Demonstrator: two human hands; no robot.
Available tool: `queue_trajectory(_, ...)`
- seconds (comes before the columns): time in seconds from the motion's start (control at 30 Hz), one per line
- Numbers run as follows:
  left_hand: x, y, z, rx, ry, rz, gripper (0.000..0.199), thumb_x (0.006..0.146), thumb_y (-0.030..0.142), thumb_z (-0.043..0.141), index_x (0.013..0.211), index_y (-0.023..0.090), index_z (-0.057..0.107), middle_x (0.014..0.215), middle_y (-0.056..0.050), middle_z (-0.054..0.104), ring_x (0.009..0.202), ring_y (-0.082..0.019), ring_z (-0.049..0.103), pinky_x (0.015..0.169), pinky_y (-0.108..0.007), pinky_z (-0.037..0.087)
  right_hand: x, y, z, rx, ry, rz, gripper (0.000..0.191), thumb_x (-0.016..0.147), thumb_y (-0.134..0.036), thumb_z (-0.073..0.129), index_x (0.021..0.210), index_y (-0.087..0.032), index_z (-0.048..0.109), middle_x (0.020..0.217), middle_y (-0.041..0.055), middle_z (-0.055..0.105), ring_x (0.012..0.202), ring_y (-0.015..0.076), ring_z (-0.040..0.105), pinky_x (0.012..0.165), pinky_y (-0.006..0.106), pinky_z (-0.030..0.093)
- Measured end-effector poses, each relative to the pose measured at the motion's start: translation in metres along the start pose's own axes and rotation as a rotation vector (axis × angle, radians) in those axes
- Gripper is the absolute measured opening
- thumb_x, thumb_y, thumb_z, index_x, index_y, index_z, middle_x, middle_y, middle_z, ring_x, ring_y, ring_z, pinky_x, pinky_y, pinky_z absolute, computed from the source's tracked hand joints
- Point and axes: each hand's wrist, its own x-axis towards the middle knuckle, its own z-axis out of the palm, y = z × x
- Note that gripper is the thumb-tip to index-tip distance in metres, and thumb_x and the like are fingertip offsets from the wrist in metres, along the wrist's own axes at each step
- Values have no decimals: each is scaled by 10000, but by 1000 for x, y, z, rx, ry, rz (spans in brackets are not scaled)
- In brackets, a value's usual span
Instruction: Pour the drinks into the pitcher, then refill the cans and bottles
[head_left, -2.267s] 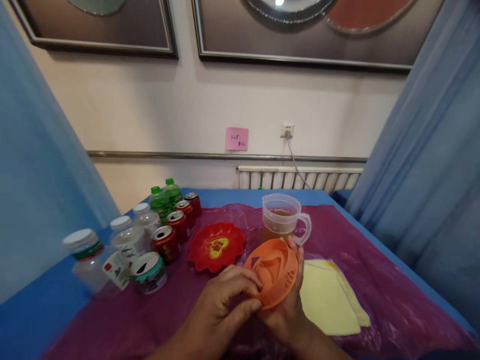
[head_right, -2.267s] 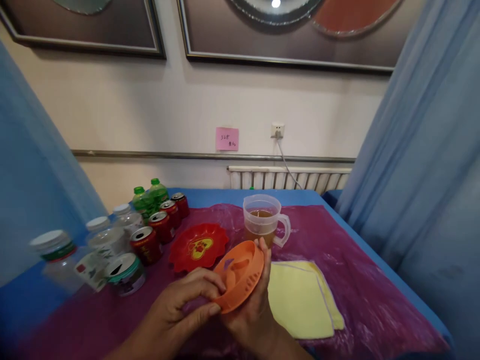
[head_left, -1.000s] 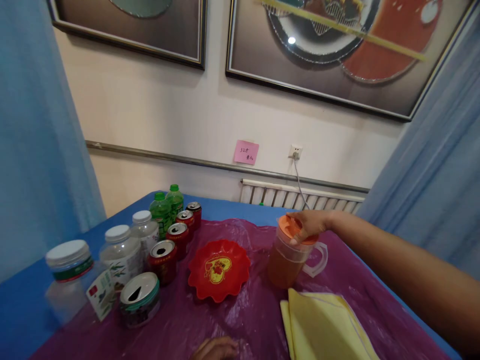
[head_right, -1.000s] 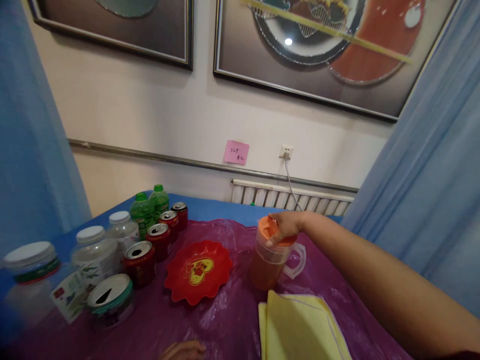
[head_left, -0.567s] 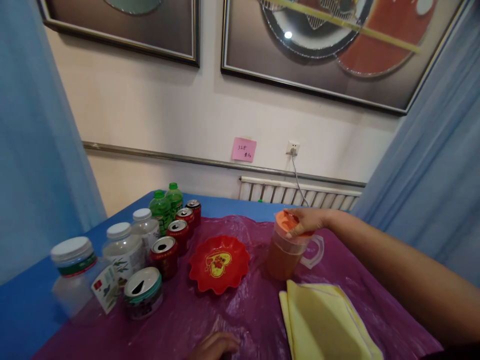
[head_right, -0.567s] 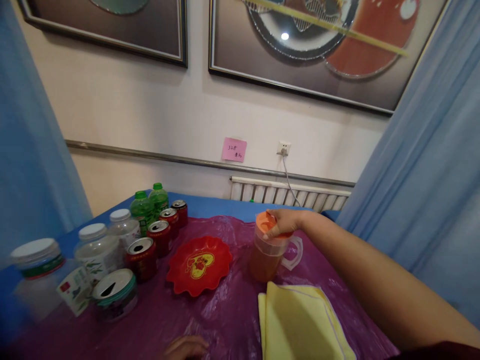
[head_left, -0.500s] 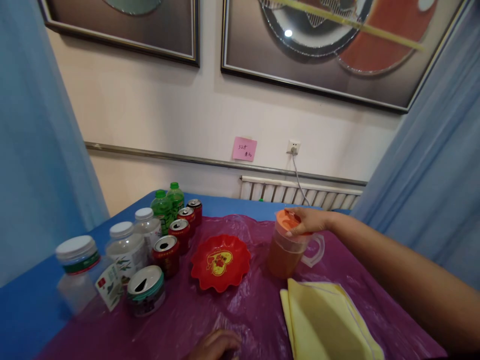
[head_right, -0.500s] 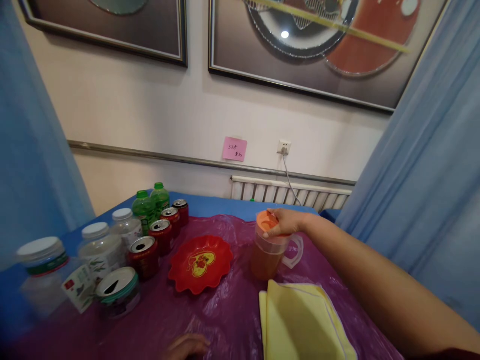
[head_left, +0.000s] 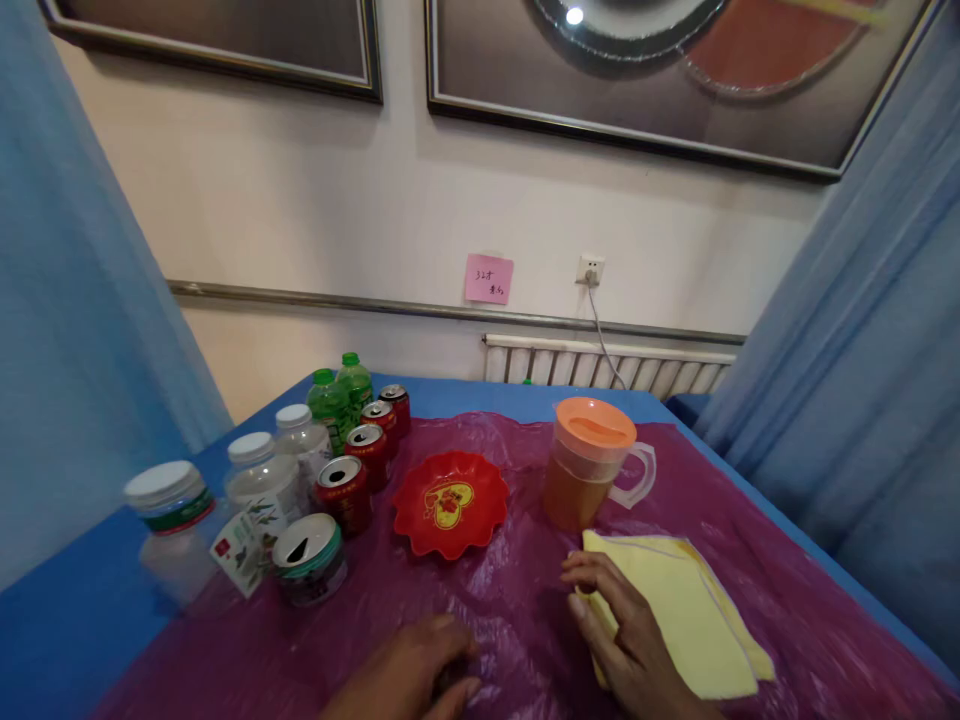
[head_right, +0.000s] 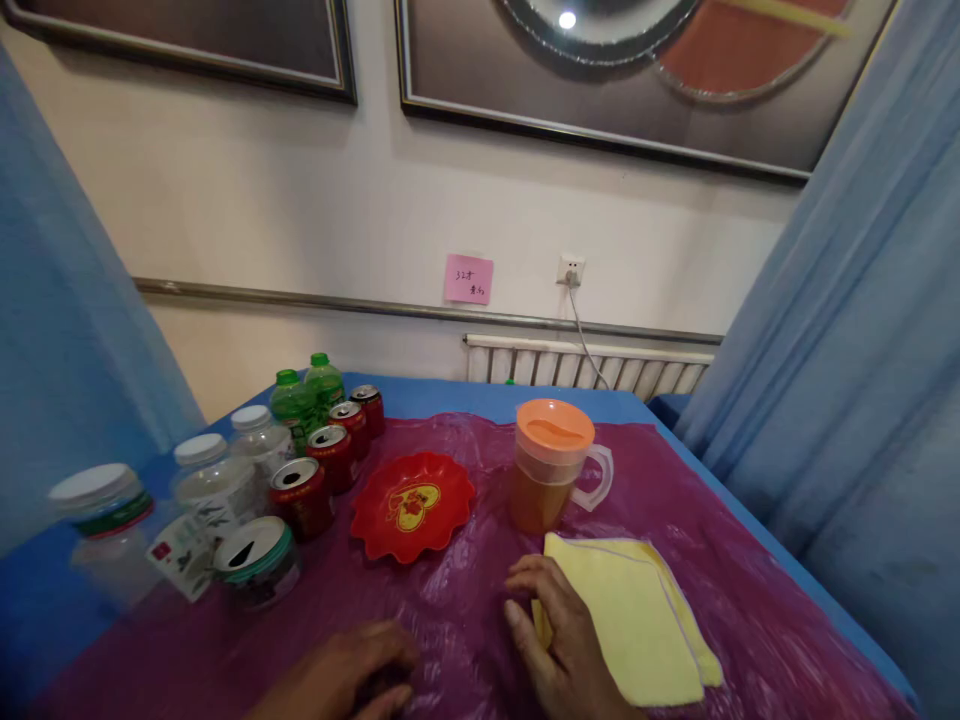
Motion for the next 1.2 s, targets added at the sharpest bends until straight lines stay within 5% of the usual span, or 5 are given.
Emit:
queue_trajectory(0.27,14,36,-80,196,8,14,390,837,297,681,1227,301,683,1124,-43,765,1004,-258,711,856,-318,507,48,-28,10,207,-102,-39,204,1001,-418,520,1051,-287,668,1033,34,676,967,215,652,849,304,508)
queue_trajectory(0.5,27,42,-124,-131,831,235,447,886,617,596,1045,216,715,836,-39,752,681,-181,657,618,-276,498,120,-90,-15,539,284,-229,729,902,-845,253,777,-223,612,857,55,570,832,218,554,778,352,459)
queue_trajectory(0.77,80,31,-130,-496,1132,378,766,843,893,283,580,214,520,546,-3,502,503,-138,442,494,-281,332,165,-112,21,681,369,-245,758,871,-884,130,543,-238,350,592,4,423,603,164,426,604,317,350)
queue_trajectory(0.97,141,-27,-116,-544,1115,111,789,825,910,275,400,254,378,400,-6,423,438,-151,446,514,-309,361,184,-73,57,570,357,76,772,868,-881,63,494,-252,309,487,-15,360,480,138,341,507,310,239)
queue_trajectory(1.2,140,-46,-107,-617,1109,90,783,892,853,193,422,251,361,416,-11,465,442,-147,464,508,-300,357,190,-51,59,655,349,151,789,849,-892,29,488,-251,312,484,-15,366,490,136,337,526,313,226)
